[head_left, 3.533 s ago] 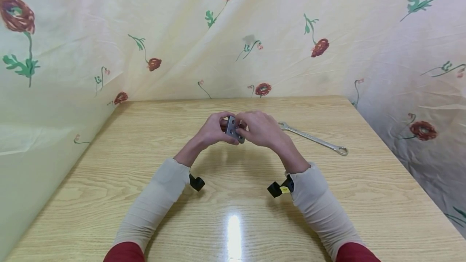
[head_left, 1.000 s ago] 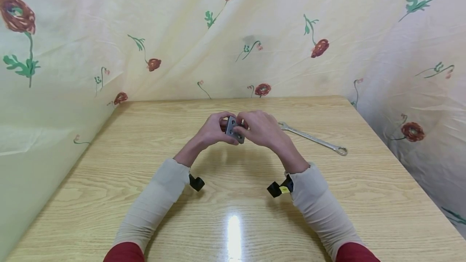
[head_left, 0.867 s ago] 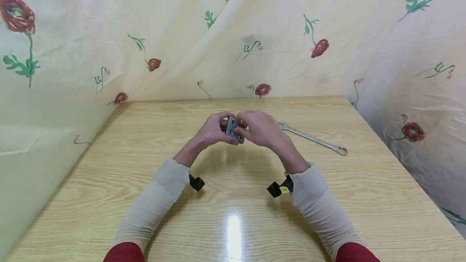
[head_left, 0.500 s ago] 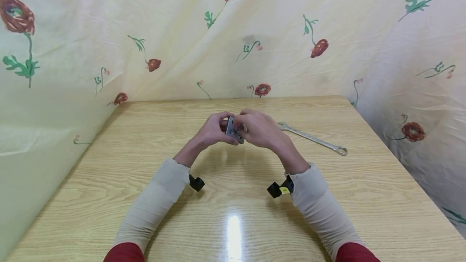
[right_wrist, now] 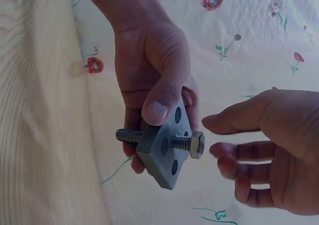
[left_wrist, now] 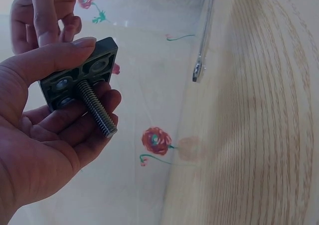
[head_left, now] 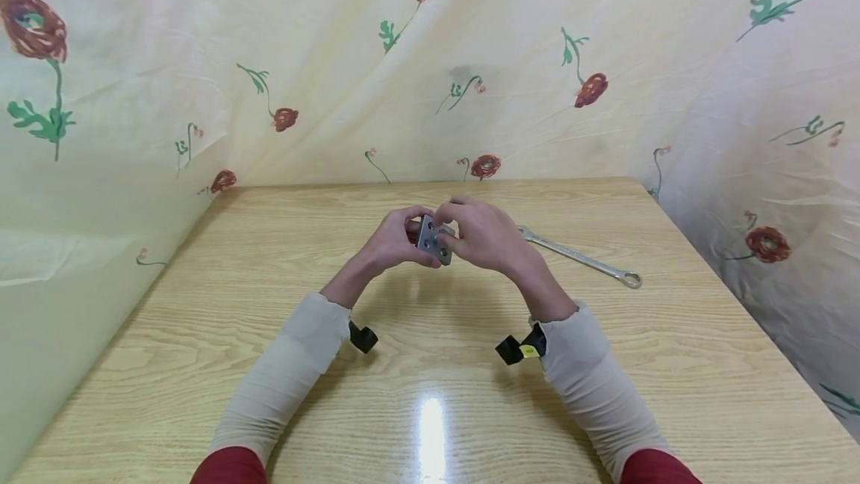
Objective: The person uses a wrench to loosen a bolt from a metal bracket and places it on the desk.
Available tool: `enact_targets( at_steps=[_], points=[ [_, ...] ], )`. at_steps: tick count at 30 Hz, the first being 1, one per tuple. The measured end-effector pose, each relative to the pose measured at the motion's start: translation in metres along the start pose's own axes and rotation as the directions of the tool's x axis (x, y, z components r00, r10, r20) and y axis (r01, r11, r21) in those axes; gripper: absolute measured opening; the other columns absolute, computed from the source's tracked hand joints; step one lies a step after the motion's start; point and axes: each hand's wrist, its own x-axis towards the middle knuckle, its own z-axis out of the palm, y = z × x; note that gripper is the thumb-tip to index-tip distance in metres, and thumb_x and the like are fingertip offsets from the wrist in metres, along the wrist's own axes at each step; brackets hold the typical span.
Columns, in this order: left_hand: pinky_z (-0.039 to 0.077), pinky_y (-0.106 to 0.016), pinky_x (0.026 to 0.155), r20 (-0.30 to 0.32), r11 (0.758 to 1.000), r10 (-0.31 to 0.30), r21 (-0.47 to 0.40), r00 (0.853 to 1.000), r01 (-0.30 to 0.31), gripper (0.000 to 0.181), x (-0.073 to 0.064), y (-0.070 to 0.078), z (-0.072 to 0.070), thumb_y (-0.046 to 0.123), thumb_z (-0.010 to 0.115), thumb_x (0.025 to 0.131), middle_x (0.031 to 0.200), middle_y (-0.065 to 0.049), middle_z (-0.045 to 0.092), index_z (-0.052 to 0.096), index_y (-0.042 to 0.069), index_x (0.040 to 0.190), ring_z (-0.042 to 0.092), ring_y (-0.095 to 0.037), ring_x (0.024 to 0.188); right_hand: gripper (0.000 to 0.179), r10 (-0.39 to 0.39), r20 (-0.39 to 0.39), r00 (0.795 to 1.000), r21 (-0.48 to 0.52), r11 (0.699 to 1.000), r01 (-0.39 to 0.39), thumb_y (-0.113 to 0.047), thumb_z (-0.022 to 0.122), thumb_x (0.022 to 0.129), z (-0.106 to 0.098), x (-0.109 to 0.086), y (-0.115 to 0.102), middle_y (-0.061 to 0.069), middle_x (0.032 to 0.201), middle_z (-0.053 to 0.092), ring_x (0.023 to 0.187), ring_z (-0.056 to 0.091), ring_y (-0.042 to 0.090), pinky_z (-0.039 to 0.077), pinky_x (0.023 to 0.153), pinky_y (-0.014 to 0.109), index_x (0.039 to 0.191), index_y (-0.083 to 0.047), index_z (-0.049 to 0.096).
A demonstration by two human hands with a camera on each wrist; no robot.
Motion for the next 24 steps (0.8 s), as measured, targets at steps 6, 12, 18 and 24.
enact_targets(
  at_steps=[6,12,18,24],
  points=[
    [0.057,-0.033,0.082,-0.001,1.0,-0.005,0.005,1.0,0.005,0.065,0.0,-0.0005,-0.0002,0.001,0.085,0.066,0.111,-0.021,0.071,0.056,0.008,0.124,0.07,-0.022,0.093,0.026,0.081,0.049,0.996,-0.031,0.996,-0.079,-0.032,0.069,0.089,0.0035,0.0016,0.0013,0.003,0.095,0.069,0.078,0.061,0.018,0.047,0.062,0.029,0.108,-0.015,0.067],
    [0.057,-0.032,0.081,0.0,1.0,0.017,-0.009,1.0,-0.017,0.062,-0.0007,0.0002,0.0005,0.001,0.084,0.066,0.109,-0.022,0.071,0.057,0.007,0.12,0.071,-0.021,0.092,0.022,0.106,0.085,0.991,-0.026,0.994,-0.104,-0.032,0.067,0.091,0.0078,0.0034,0.0026,0.001,0.079,0.067,0.064,0.054,0.015,0.039,0.054,0.024,0.103,-0.014,0.068],
    [0.057,-0.032,0.081,0.004,1.0,0.023,-0.015,1.0,-0.023,0.064,-0.0002,0.0003,0.0005,-0.001,0.084,0.065,0.109,-0.022,0.071,0.056,0.007,0.122,0.071,-0.02,0.091,0.017,0.073,0.08,0.994,-0.036,0.997,-0.07,-0.025,0.068,0.089,0.0064,0.0038,0.0008,0.002,0.086,0.069,0.069,0.058,0.015,0.042,0.056,0.025,0.102,-0.014,0.07],
    [0.057,-0.031,0.08,0.01,0.999,0.013,-0.03,1.0,-0.013,0.065,0.0001,0.0007,0.0004,-0.002,0.084,0.064,0.108,-0.023,0.071,0.056,0.007,0.122,0.071,-0.02,0.09,0.011,0.021,0.06,0.998,-0.03,0.999,-0.019,-0.015,0.069,0.086,0.0065,0.0029,0.0002,0.002,0.09,0.067,0.071,0.058,0.016,0.045,0.059,0.028,0.096,-0.015,0.072]
  ],
)
